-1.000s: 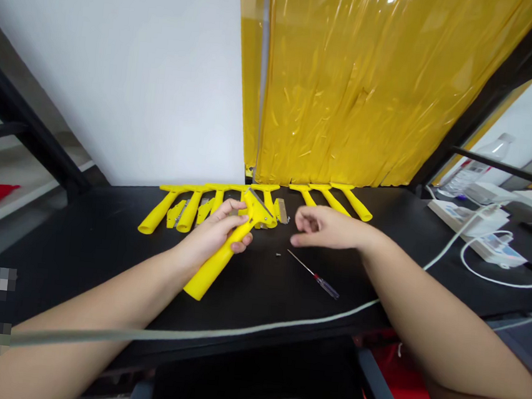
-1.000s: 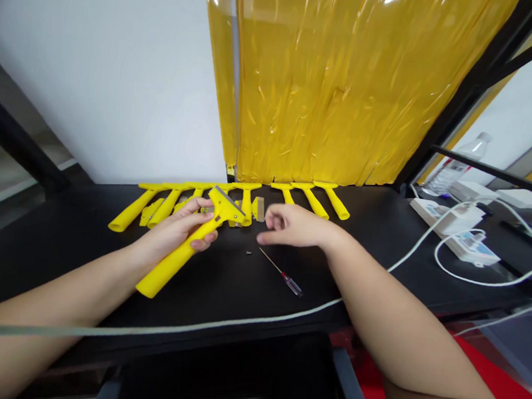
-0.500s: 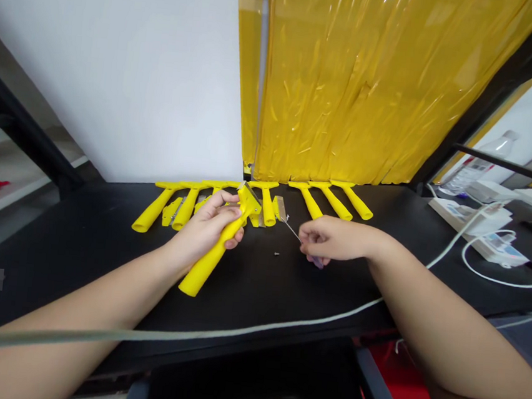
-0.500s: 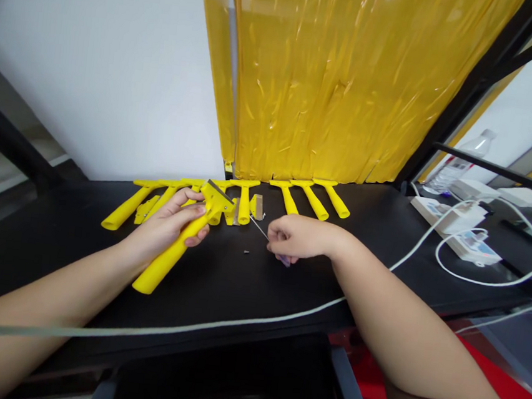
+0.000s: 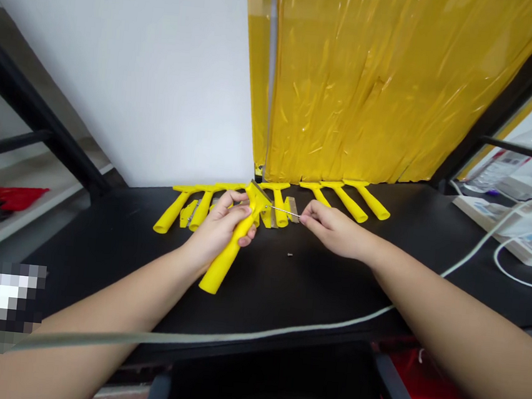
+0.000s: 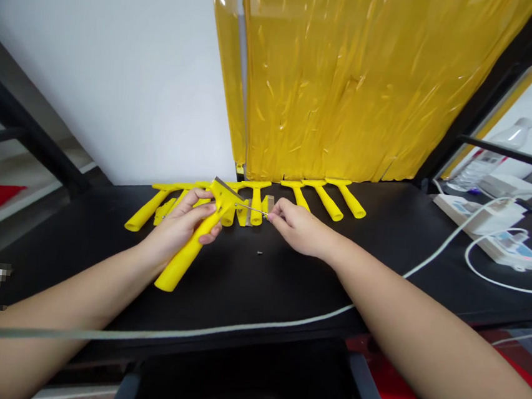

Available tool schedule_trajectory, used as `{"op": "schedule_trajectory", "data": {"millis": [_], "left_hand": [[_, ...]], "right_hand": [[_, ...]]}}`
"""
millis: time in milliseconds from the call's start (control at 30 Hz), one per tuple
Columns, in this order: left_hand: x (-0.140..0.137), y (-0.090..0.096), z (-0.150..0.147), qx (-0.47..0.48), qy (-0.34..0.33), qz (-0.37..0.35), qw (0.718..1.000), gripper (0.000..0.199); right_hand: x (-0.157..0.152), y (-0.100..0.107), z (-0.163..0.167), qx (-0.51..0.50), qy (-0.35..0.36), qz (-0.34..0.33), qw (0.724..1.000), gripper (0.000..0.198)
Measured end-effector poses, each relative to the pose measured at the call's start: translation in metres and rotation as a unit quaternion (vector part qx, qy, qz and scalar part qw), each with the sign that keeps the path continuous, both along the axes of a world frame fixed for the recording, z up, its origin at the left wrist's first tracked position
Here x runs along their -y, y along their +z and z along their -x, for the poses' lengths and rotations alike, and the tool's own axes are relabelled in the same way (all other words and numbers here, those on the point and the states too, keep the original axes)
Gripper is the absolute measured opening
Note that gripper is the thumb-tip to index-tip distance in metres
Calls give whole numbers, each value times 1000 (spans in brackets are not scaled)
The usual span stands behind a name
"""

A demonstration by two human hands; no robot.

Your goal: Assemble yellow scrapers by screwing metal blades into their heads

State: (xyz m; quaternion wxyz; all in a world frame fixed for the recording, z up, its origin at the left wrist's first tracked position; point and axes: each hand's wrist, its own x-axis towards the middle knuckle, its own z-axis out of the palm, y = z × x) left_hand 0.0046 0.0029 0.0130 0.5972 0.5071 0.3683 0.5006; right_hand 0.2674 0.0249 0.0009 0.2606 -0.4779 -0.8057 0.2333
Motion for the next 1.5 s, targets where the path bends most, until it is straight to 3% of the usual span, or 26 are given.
{"op": "schedule_trajectory", "data": {"millis": [567, 767, 867, 1067, 1167, 1333, 1500], "left_hand": [[0, -4, 2, -7, -16, -10, 1000, 28], [2, -5, 0, -15, -21, -62, 998, 30], [4, -5, -1, -19, -14, -76, 997, 30], [3, -3, -1, -18, 2, -73, 997, 30], [4, -5, -2, -6, 1, -80, 997, 32], [7, -10, -4, -7, -11, -84, 996, 31], [8, -8, -3, -13, 14, -94, 995, 31]], "right_hand": [[1, 0, 2, -5, -7, 1, 1000, 25], [-2, 3, 5, -49, 5, 51, 997, 37], [-2, 1, 6, -88, 0, 70, 994, 31], [0, -3, 7, -101, -5, 25, 995, 17], [-3, -5, 4, -85, -27, -6, 996, 22], [-10, -9, 2, -78, -20, 1, 997, 40], [-6, -11, 7, -103, -14, -27, 994, 29]]}}
